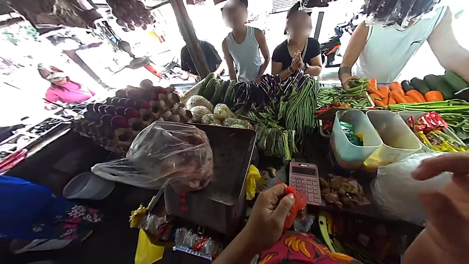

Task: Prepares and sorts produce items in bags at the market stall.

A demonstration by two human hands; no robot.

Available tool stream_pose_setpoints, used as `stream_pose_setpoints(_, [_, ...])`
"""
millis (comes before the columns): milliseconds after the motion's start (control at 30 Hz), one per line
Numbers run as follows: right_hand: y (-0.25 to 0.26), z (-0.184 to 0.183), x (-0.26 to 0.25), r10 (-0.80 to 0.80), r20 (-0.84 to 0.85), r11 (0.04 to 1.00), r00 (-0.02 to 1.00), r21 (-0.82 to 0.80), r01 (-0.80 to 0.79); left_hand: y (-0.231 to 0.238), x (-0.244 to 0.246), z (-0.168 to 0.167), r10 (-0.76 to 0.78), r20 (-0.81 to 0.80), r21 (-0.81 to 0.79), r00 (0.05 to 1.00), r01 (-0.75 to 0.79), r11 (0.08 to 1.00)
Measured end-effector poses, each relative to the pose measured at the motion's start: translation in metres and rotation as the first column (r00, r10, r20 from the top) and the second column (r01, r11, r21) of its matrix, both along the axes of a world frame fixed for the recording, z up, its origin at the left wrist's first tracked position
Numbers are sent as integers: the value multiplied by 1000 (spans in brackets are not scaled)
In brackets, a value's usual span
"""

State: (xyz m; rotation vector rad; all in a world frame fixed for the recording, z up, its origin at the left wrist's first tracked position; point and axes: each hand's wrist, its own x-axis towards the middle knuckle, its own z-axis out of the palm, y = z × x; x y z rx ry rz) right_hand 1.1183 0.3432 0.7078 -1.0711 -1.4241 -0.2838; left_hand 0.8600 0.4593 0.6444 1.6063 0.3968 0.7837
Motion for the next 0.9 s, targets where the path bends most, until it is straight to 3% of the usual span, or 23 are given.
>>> stream_pose_setpoints(200, [19, -16, -3, 142, -23, 990, 990, -24, -142, -5, -4, 17, 125, -11, 130, 992, -122, 984])
stream_pose_setpoints(433, [28, -21, -14, 197, -18, 973, 980, -120, -198, -9, 2, 24, 89, -16, 145, 996, -86, 986])
stream_pose_setpoints(533, [32, -28, -22, 285, -36, 931, 958, -226, -286, -11, 4, 26, 61, -25, 154, 998, -56, 986])
stream_pose_setpoints(700, [42, -56, -45, 476, -1, 771, 879, -480, -418, -16, 9, 26, 29, -27, 226, 999, -22, 974])
stream_pose_setpoints(900, [47, -66, -43, 506, 23, 758, 862, -488, -432, -21, 7, 20, 22, -26, 303, 999, -13, 953])
